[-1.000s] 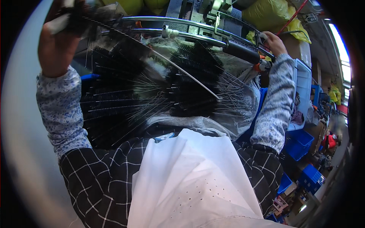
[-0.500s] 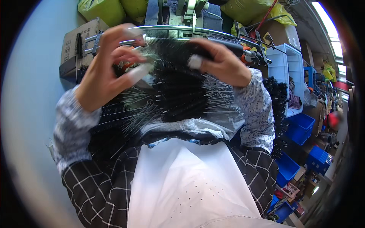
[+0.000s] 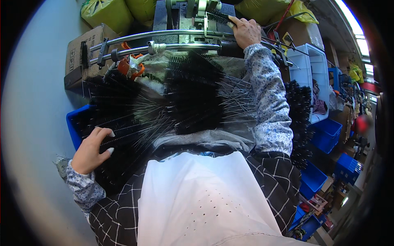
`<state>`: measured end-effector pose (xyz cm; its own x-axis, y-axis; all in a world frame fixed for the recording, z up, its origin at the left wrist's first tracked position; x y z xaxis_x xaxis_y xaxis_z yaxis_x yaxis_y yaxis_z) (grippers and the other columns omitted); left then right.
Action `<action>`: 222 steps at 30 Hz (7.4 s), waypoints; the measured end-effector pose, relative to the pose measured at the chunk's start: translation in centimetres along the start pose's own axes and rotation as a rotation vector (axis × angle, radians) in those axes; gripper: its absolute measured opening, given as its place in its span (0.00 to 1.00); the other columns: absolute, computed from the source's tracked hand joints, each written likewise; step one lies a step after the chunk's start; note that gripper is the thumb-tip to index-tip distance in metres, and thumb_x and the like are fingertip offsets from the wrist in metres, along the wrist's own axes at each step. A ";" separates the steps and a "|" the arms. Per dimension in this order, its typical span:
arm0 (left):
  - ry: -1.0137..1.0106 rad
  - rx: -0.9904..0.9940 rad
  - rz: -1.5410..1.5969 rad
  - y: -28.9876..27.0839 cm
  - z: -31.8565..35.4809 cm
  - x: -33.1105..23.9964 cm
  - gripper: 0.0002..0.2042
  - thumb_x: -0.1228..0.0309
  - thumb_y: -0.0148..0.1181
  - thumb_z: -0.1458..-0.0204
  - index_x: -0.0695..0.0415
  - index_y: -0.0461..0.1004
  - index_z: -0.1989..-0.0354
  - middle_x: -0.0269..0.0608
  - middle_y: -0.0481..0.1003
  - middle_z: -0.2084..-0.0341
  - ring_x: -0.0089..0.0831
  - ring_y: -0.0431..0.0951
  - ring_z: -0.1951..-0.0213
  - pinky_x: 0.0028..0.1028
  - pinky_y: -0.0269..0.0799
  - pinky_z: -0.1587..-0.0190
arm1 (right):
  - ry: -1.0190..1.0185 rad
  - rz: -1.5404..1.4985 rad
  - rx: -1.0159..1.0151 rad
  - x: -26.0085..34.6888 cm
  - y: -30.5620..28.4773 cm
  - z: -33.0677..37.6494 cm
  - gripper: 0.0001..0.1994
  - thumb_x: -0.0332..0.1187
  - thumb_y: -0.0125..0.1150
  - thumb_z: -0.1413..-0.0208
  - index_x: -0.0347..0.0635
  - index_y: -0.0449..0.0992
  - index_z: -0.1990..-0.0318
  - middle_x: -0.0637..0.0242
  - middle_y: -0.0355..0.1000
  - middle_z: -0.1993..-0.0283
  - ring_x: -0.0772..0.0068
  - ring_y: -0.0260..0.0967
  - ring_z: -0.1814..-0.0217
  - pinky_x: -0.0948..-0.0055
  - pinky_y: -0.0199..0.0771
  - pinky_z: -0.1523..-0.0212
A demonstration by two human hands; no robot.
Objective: Using a machine to spin bristles into wire cores to create industrial brushes, then organizing finished brushes into bins.
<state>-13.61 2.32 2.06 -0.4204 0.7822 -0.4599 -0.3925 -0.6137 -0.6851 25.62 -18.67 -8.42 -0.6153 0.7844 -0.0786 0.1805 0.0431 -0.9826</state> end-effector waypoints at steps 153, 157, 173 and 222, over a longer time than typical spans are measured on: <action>0.492 -1.263 0.661 -13.4 10.4 15.9 0.31 0.66 0.41 0.57 0.78 0.42 0.50 0.75 0.56 0.57 0.56 0.65 0.63 0.48 0.61 0.59 | 0.205 -0.265 -0.037 9.0 0.9 -1.6 0.09 0.31 0.44 0.50 0.45 0.67 0.63 0.67 0.65 0.62 0.69 0.63 0.56 0.56 0.56 0.56; 0.123 -1.443 0.259 -12.6 5.6 6.1 0.28 0.68 0.37 0.54 0.82 0.43 0.51 0.75 0.58 0.60 0.56 0.66 0.64 0.48 0.62 0.60 | 0.189 -0.250 -0.053 5.6 0.5 -0.9 0.10 0.32 0.46 0.52 0.45 0.67 0.62 0.66 0.65 0.63 0.67 0.64 0.57 0.54 0.56 0.57; 1.007 -0.264 1.079 -11.8 -4.7 -0.7 0.23 0.72 0.44 0.52 0.63 0.49 0.47 0.54 0.51 0.48 0.39 0.58 0.49 0.35 0.50 0.45 | 0.334 -0.020 0.113 -11.2 1.1 -2.6 0.15 0.44 0.44 0.50 0.50 0.70 0.59 0.58 0.68 0.60 0.55 0.64 0.57 0.65 0.62 0.56; 0.448 0.111 -0.324 9.1 -23.6 -12.6 0.32 0.44 0.33 0.52 0.58 0.52 0.47 0.55 0.60 0.54 0.46 0.57 0.48 0.47 0.47 0.48 | -0.092 0.025 -0.082 -2.3 1.4 -2.1 0.25 0.44 0.51 0.53 0.57 0.55 0.46 0.69 0.55 0.46 0.68 0.48 0.42 0.49 0.40 0.45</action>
<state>7.43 -10.56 -11.68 0.1148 0.8870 -0.4474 -0.5377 -0.3232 -0.7787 28.89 -19.14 -9.27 -0.6767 0.7261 -0.1219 0.2566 0.0774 -0.9634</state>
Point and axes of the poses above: each hand's wrist, its own z-axis away from the middle knuckle, its own y-axis out of the palm, x = y × z, the point moved 4 cm from there along -z, towards the middle knuckle
